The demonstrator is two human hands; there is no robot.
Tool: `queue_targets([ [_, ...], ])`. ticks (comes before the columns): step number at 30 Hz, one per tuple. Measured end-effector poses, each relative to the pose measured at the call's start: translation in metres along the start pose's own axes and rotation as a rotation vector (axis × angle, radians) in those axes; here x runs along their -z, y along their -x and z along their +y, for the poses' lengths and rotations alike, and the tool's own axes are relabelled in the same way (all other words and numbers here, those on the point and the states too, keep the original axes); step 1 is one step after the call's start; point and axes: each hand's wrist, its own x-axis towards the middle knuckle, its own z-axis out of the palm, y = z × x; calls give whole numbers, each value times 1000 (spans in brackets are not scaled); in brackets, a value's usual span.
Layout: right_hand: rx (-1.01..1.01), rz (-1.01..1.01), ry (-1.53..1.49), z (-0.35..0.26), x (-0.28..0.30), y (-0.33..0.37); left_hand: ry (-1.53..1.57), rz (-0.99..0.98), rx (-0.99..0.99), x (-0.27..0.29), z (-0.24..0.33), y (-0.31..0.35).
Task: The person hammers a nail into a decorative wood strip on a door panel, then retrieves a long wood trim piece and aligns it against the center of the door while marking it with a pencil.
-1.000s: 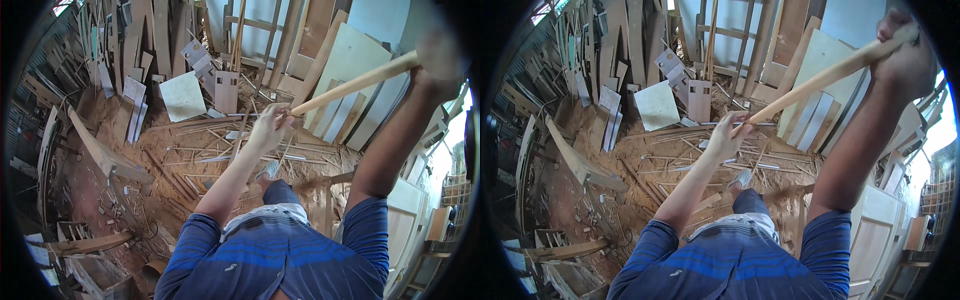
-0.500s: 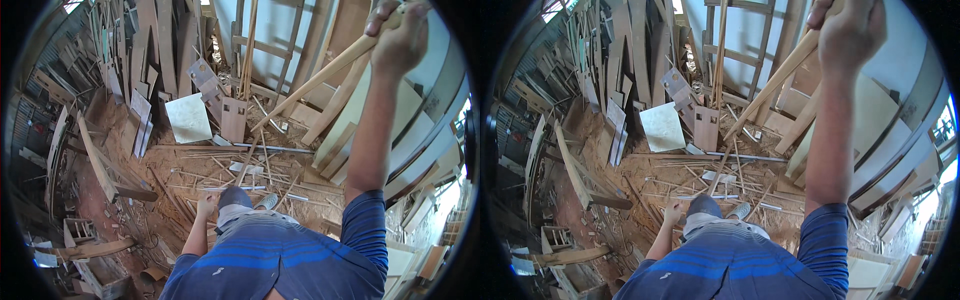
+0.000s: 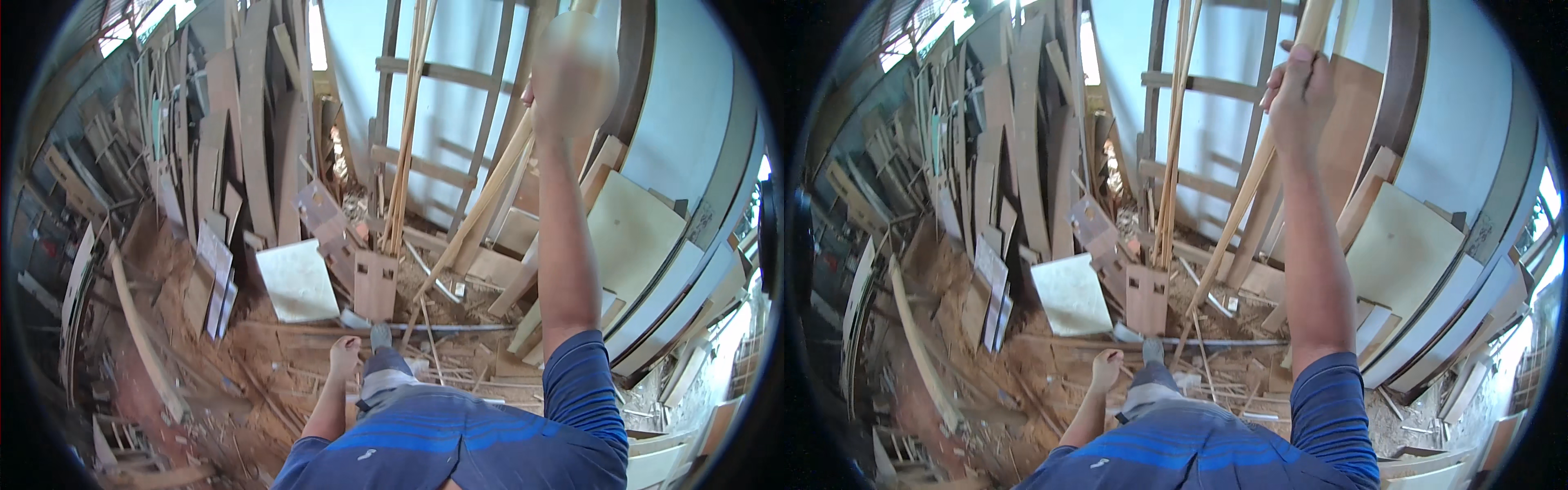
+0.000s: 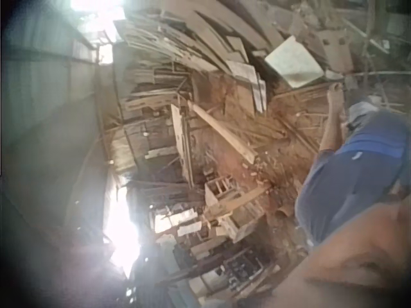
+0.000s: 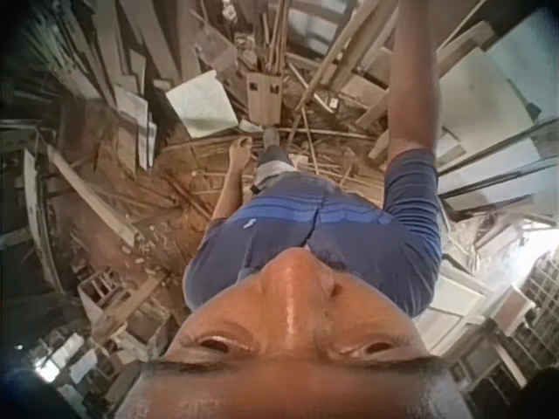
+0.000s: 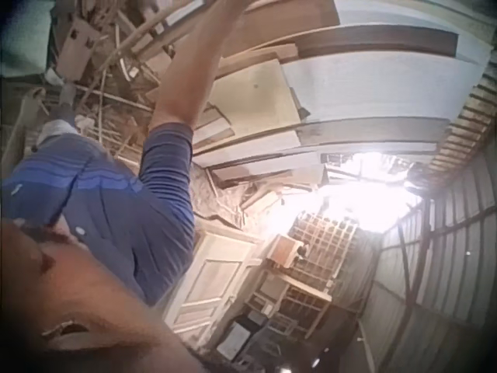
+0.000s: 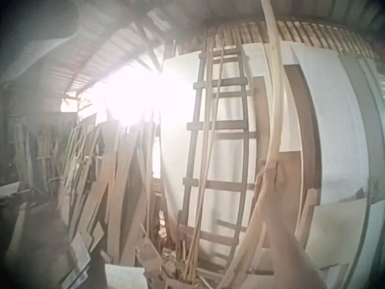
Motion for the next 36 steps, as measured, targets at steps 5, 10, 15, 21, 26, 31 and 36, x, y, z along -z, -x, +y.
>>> queue_targets([
  [5, -95, 30, 194, 105, -70, -49, 58, -76, -374, -22, 106, -196],
  [10, -148, 50, 510, 211, -96, -61, 220, -257, -455, -30, 263, -325],
  [15, -220, 28, 670, 268, -119, -60, 27, -289, -604, -23, 386, -412],
  [21, -273, 34, 680, 319, -131, -79, 83, -195, -752, -68, 467, -502],
  [26, -243, -4, 782, 363, -112, -84, -53, 80, -785, -112, 509, -517],
  [31, -213, 22, 630, 415, -90, -74, -75, 396, -824, -134, 564, -537],
  [36, 246, 200, 1165, 389, -132, -55, -155, 303, -652, -122, 586, -574],
])
